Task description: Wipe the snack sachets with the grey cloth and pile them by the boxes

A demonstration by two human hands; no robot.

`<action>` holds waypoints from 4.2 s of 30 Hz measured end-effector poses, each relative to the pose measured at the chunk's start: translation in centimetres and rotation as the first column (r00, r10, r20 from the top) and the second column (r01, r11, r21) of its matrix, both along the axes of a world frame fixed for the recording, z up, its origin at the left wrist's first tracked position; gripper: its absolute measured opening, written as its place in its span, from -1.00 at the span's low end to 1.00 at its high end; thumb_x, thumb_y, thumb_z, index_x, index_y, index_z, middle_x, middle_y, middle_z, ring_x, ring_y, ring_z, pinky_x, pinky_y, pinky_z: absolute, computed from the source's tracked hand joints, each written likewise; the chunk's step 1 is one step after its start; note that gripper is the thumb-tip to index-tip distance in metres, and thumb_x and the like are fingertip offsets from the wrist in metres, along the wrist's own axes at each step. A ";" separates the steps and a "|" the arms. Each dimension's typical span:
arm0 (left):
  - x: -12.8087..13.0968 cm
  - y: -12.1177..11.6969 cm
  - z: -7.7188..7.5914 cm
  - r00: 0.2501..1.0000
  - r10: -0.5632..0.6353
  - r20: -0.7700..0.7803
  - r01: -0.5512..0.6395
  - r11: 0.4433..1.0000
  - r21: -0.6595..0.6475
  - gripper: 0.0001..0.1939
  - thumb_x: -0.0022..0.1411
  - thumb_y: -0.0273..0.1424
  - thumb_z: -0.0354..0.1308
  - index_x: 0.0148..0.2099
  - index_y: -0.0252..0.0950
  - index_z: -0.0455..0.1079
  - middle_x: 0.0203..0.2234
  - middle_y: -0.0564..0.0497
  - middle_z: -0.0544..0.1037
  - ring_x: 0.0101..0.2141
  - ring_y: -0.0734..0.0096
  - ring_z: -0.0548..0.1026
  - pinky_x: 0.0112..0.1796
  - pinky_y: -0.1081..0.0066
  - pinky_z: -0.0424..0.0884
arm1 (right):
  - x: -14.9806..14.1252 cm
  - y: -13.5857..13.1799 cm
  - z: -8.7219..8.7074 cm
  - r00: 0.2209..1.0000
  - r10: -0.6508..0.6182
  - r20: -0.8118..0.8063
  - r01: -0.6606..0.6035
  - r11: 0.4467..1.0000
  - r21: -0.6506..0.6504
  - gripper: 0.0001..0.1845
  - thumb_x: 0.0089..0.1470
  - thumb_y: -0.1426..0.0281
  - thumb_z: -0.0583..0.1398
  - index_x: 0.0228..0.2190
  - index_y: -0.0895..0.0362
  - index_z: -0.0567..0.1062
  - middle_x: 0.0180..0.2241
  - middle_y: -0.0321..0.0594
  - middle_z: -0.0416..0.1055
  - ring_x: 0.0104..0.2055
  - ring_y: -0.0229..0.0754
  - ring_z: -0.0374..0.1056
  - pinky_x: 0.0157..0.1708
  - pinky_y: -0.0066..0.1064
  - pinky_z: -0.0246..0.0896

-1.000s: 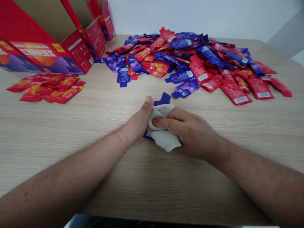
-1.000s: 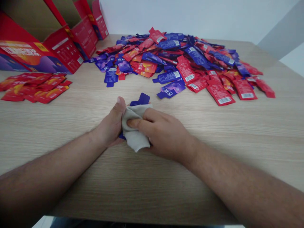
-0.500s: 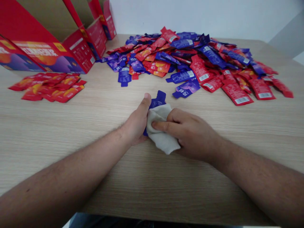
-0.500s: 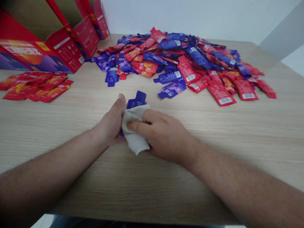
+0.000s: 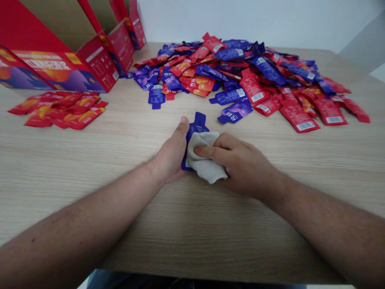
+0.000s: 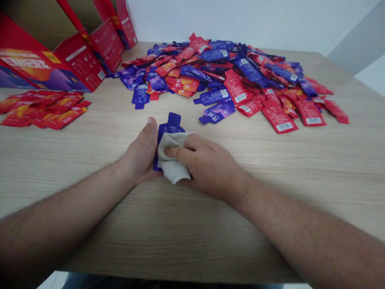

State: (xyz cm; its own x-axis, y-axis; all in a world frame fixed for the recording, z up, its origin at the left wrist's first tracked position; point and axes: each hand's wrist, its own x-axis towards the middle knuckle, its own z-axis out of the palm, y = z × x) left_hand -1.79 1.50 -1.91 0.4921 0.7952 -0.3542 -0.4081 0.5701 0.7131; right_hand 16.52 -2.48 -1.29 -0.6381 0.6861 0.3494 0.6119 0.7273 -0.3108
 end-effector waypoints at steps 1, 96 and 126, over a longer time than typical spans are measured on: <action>0.0 0.0 0.1 1.000 0.003 -0.002 -0.003 1.000 -0.007 -0.17 0.48 0.30 -0.13 0.09 -0.33 0.59 -0.29 -0.19 0.72 -0.24 0.06 0.73 -0.34 0.30 0.62 | 0.0 0.1 0.0 1.000 -0.010 -0.011 0.010 1.000 -0.006 -0.50 0.26 0.29 0.32 0.20 0.08 0.60 -0.16 -0.11 0.52 -0.22 -0.09 0.39 -0.22 -0.29 0.33; -0.3 0.6 0.4 1.000 0.028 -0.013 -0.029 0.997 -0.069 -0.21 0.52 0.24 -0.19 0.06 -0.31 0.60 -0.28 -0.16 0.74 -0.15 0.03 0.74 -0.24 0.24 0.66 | 1.6 1.7 0.1 0.991 0.127 0.028 -0.124 0.989 -0.079 -0.52 0.20 0.32 0.34 0.15 0.03 0.64 -0.15 -0.13 0.54 -0.22 -0.06 0.42 -0.23 -0.29 0.29; -0.5 -0.4 -1.0 0.986 -0.087 -0.142 0.099 0.992 0.083 -0.16 0.37 0.39 -0.01 0.04 -0.30 0.59 -0.36 -0.15 0.70 -0.30 0.11 0.72 -0.31 0.29 0.64 | 1.9 2.3 0.4 0.993 -0.028 -0.110 0.030 0.999 0.015 -0.46 0.18 0.33 0.35 0.19 0.12 0.59 -0.08 -0.04 0.57 -0.08 0.04 0.48 -0.13 -0.18 0.44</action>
